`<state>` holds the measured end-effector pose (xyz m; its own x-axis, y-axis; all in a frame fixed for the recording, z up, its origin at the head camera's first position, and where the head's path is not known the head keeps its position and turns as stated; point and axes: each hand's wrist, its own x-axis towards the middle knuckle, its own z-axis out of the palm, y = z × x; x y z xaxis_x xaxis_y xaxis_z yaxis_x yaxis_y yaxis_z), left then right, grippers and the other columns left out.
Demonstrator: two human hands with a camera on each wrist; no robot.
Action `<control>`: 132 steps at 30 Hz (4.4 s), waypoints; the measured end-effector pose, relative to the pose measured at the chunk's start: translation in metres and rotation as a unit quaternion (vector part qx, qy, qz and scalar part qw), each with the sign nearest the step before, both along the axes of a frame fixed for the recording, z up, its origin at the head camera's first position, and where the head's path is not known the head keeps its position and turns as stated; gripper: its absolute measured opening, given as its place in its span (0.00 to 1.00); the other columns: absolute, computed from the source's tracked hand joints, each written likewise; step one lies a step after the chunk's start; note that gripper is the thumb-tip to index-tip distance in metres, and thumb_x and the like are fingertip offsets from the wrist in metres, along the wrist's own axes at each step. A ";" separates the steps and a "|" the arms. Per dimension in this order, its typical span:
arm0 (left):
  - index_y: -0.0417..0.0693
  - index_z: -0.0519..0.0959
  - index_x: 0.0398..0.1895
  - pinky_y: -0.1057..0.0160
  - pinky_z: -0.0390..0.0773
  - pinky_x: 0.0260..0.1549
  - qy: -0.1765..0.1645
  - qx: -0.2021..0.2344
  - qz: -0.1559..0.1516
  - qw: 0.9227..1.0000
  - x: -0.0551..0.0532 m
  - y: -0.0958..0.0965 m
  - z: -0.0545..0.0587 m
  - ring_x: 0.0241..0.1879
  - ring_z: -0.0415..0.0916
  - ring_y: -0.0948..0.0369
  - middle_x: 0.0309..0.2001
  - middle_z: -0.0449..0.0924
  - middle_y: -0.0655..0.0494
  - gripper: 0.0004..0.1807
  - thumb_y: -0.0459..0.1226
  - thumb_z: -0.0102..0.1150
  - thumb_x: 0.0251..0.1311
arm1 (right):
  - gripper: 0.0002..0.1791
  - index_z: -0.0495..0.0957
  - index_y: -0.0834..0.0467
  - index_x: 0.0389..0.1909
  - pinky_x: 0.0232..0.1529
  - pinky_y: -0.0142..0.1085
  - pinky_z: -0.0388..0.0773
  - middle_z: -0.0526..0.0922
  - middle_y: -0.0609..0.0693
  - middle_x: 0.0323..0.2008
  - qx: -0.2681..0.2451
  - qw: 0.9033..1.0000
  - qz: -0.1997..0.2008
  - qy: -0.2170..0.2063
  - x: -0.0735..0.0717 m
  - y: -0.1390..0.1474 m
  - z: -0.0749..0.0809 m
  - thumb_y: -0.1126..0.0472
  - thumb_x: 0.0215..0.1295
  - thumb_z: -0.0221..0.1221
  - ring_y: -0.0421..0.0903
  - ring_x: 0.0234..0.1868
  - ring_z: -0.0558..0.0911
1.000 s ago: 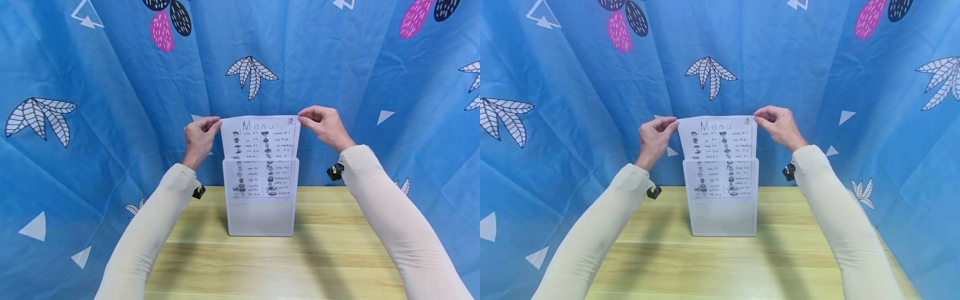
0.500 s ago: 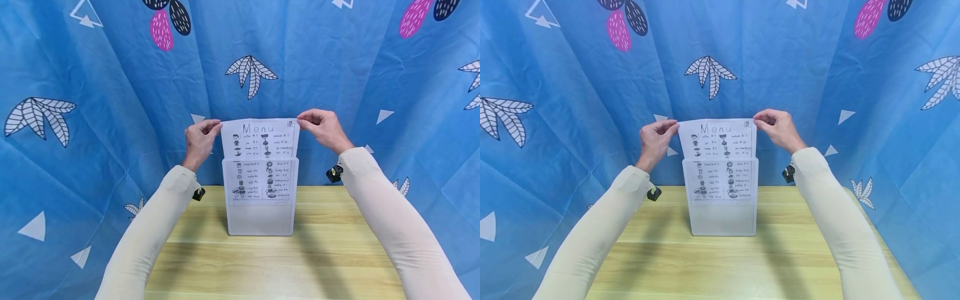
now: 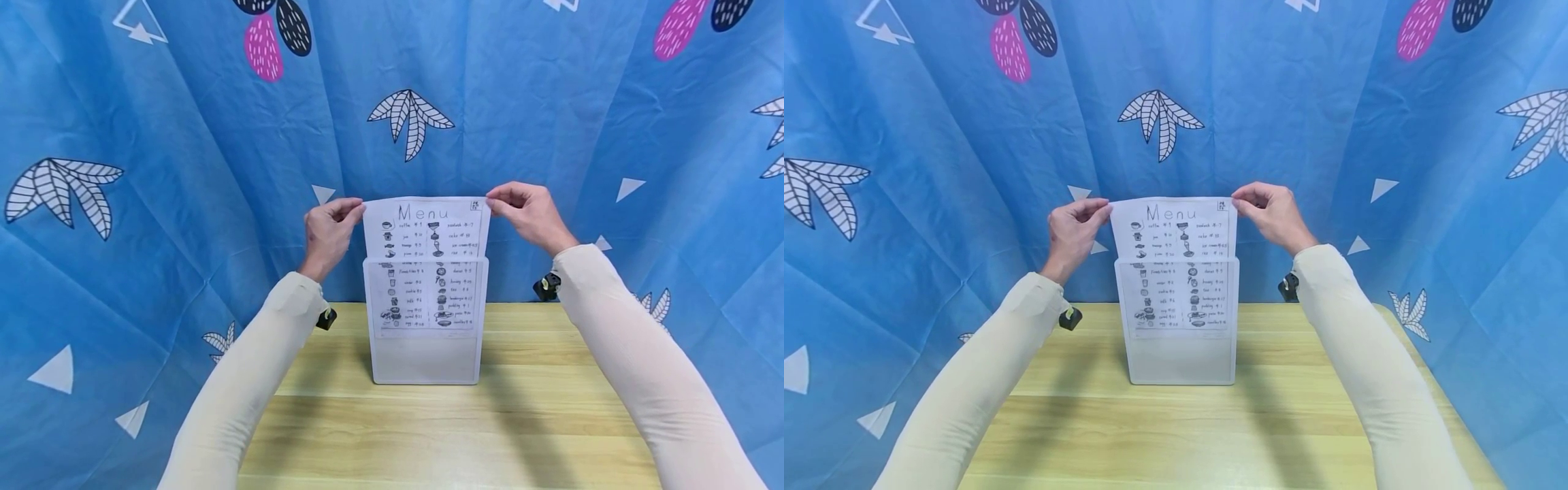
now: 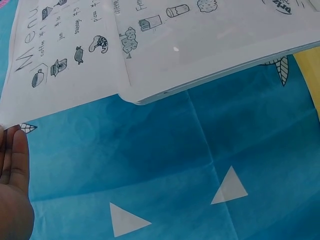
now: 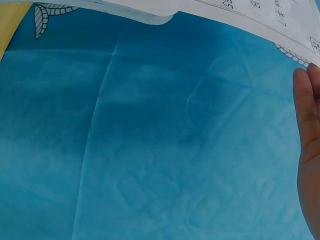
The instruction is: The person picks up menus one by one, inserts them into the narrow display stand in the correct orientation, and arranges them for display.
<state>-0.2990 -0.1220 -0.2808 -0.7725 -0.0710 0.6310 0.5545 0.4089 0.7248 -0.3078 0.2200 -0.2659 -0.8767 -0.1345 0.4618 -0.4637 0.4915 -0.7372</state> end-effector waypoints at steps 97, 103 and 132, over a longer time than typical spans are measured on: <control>0.39 0.86 0.45 0.62 0.82 0.37 -0.038 -0.029 0.013 0.999 0.005 -0.002 -0.049 0.38 0.83 0.56 0.42 0.87 0.46 0.10 0.36 0.64 0.66 | 0.11 0.83 0.61 0.48 0.39 0.29 0.75 0.85 0.56 0.43 0.016 0.998 0.007 -0.059 0.004 0.001 -0.050 0.59 0.72 0.60 0.50 0.42 0.83; 0.39 0.87 0.45 0.60 0.83 0.38 -0.041 -0.029 0.010 0.999 0.005 -0.003 -0.051 0.38 0.83 0.57 0.42 0.87 0.46 0.10 0.36 0.64 0.66 | 0.11 0.83 0.61 0.48 0.39 0.29 0.74 0.85 0.57 0.43 0.015 0.998 0.009 -0.062 0.004 0.001 -0.052 0.59 0.72 0.60 0.54 0.43 0.82; 0.39 0.87 0.45 0.56 0.83 0.39 -0.040 -0.067 0.011 0.997 0.009 -0.003 -0.057 0.38 0.83 0.56 0.40 0.87 0.47 0.09 0.35 0.64 0.66 | 0.11 0.84 0.62 0.46 0.35 0.30 0.74 0.86 0.56 0.40 0.037 0.998 0.018 -0.055 0.005 0.003 -0.058 0.60 0.71 0.61 0.43 0.37 0.80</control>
